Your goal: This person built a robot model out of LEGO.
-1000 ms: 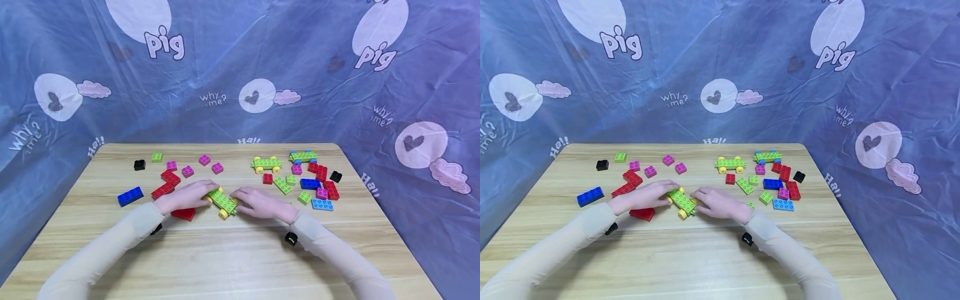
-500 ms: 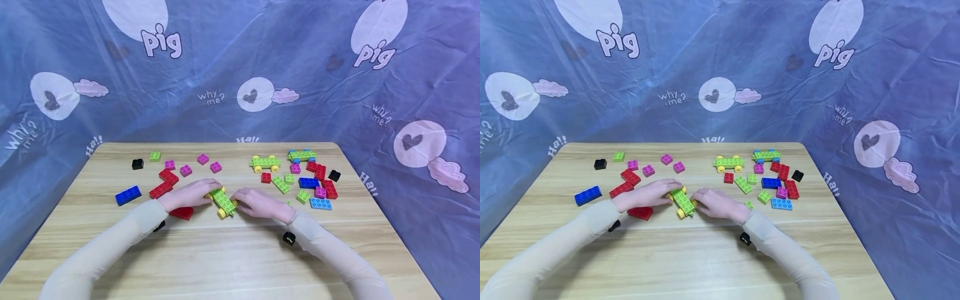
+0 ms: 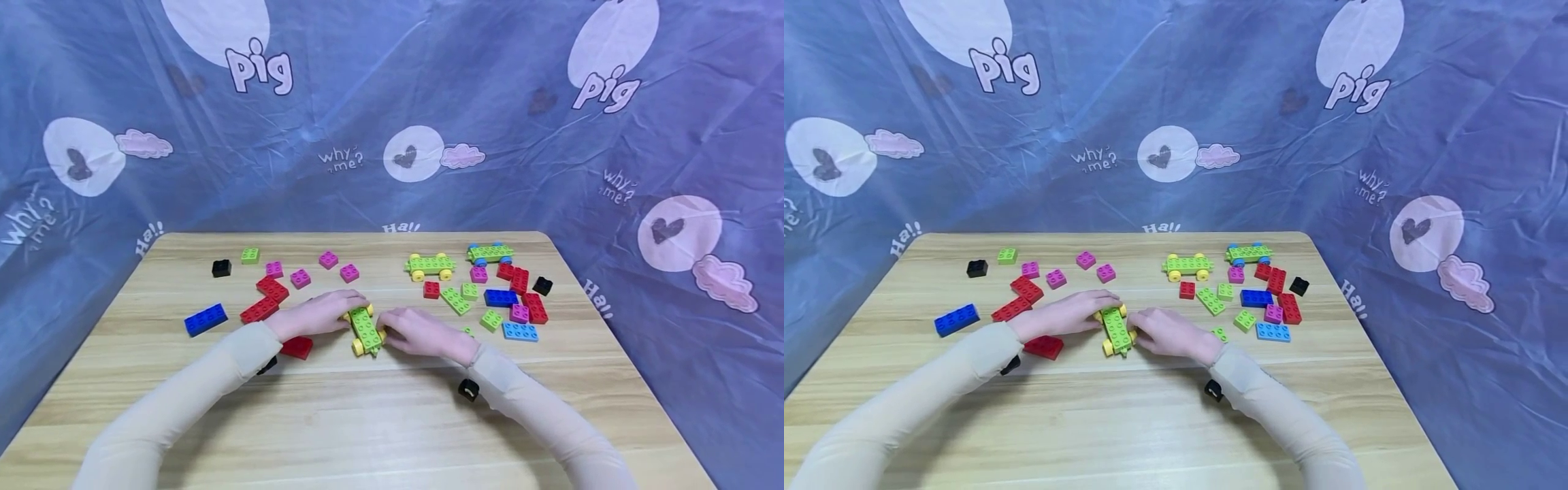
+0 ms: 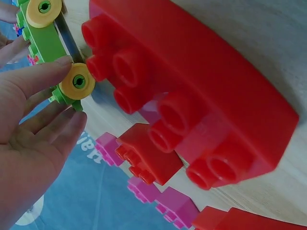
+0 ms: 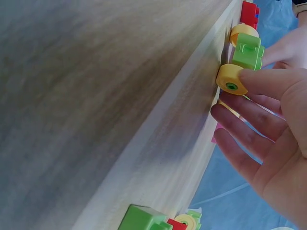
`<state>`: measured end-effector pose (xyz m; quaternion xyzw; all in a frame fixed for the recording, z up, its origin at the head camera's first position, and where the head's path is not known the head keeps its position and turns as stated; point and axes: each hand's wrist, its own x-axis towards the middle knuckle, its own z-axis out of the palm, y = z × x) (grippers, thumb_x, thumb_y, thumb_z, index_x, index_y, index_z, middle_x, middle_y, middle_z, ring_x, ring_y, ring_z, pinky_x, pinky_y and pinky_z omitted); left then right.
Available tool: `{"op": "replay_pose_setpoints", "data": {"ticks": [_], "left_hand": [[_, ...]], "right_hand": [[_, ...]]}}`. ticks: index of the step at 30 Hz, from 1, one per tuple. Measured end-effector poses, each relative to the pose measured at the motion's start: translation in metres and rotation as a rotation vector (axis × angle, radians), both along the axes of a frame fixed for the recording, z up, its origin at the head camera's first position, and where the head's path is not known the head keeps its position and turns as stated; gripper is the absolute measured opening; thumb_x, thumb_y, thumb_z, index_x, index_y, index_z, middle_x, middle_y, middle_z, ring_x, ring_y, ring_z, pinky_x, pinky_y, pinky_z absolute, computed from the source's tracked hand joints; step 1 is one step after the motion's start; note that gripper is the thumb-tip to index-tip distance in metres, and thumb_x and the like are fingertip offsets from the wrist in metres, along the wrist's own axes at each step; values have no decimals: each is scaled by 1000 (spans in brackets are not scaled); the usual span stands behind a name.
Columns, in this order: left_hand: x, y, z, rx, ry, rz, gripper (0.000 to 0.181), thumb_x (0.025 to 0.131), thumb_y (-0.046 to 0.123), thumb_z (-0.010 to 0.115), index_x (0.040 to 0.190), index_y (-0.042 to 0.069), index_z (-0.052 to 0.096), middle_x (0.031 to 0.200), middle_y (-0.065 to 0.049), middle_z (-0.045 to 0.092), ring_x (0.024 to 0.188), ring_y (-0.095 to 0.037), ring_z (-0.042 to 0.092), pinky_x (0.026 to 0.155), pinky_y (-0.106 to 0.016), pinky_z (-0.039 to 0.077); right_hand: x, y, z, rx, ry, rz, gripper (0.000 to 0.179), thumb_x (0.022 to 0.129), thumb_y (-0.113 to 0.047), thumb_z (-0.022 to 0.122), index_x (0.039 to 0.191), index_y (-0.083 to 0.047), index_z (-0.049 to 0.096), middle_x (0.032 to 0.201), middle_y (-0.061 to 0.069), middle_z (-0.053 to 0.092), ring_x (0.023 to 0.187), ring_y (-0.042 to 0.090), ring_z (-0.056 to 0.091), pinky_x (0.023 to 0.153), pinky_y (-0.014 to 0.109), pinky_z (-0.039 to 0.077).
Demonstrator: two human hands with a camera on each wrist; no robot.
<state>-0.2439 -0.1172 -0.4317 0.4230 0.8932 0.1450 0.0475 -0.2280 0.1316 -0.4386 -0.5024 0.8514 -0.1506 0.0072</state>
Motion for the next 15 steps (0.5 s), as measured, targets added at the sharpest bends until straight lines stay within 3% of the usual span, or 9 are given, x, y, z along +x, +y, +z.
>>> {"op": "replay_pose_setpoints", "data": {"ticks": [6,11,15], "left_hand": [[2,-1,-1,22,5,22,52,87,3,72,136,-3,54,133,-19,59,125,-33,58,106,-44,51],[5,-4,2,47,46,121,52,86,8,75,132,-5,55,128,-20,62,119,-33,61,102,-43,54],[5,-6,5,54,71,182,38,86,12,76,118,-3,62,113,-17,67,103,-28,66,90,-38,58]], "right_hand": [[1,-1,-2,8,-17,-10,13,91,-13,68,103,-11,62,94,1,72,84,11,68,76,19,57],[0,-1,-4,9,-30,-17,14,91,-13,68,104,-11,62,94,0,71,85,11,67,77,19,56],[-1,0,-3,12,-32,-20,15,91,-13,68,105,-11,63,96,1,71,86,12,67,78,21,57]]}}
